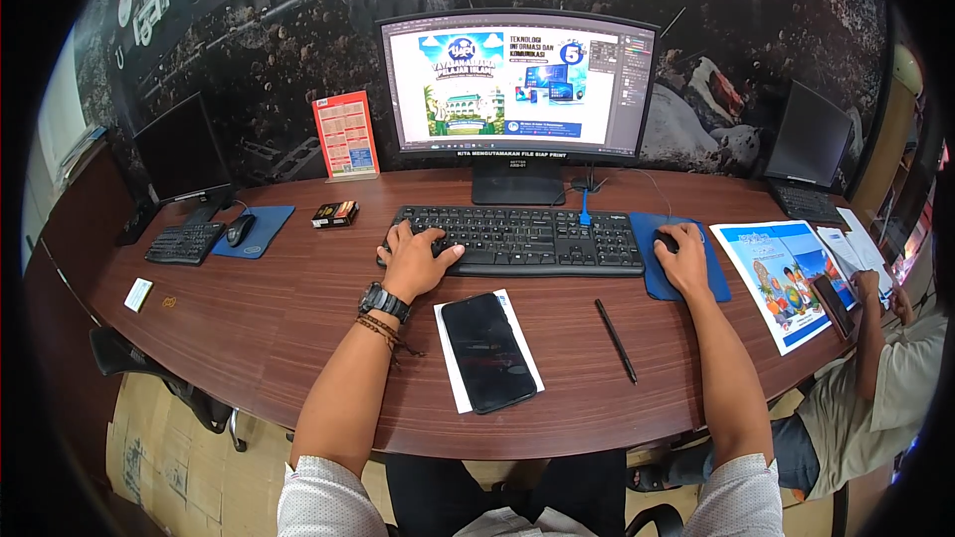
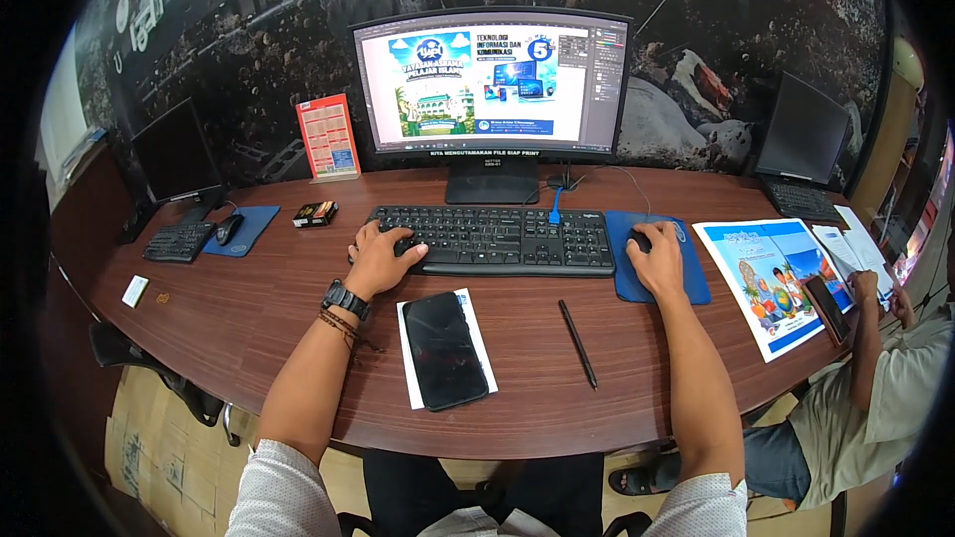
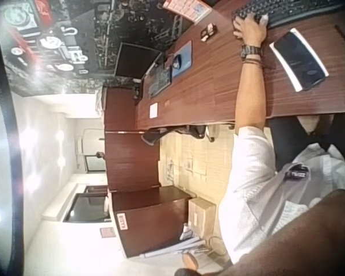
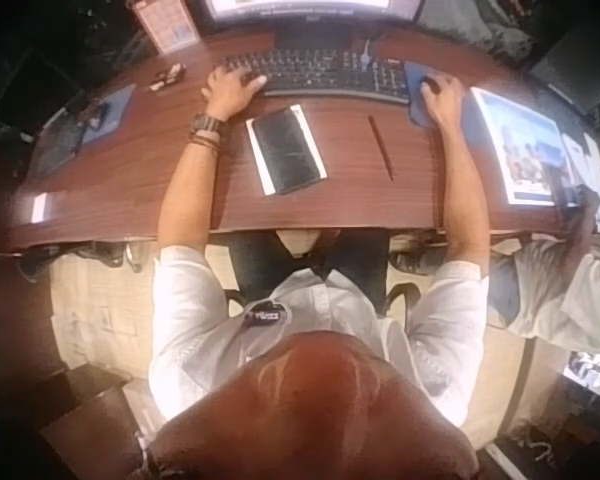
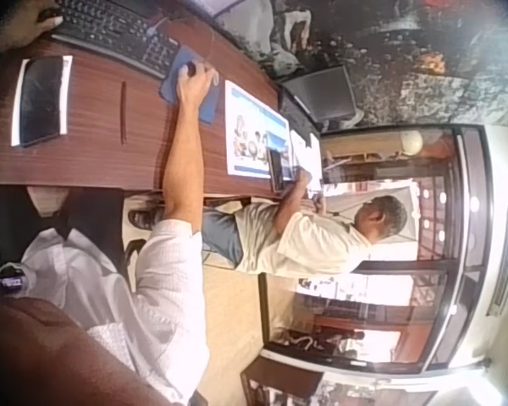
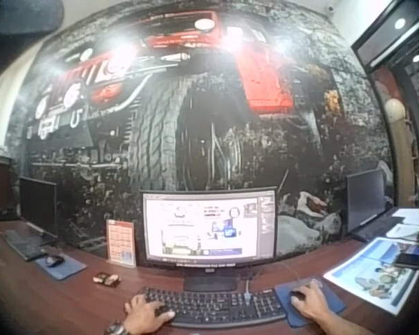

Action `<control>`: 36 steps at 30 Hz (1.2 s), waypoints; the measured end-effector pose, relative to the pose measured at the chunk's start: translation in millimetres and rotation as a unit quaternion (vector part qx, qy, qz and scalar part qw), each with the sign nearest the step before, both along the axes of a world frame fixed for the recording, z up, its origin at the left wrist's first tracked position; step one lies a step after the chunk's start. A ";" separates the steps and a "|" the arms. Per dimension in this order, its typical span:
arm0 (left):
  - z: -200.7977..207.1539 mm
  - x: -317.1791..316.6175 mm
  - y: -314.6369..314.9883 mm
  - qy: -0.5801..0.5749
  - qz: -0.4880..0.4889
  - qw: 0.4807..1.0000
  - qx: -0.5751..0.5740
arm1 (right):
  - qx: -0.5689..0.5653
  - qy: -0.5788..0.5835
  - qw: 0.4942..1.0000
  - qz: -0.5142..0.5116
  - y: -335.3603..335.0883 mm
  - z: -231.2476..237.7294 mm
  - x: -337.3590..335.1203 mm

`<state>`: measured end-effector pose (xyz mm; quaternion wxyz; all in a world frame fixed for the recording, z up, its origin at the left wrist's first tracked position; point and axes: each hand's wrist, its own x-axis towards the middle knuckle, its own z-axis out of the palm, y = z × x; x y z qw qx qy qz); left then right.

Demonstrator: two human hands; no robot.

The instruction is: The recorder is using a computer to design or edit a digital print layout, interacting with a colleague to review a physical proof.

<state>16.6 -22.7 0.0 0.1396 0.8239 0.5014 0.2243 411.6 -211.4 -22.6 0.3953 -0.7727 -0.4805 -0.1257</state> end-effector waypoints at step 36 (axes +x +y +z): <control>-2.3 -1.2 2.5 0.007 0.002 1.000 0.010 | 0.009 -0.014 1.000 0.006 1.3 -1.8 0.8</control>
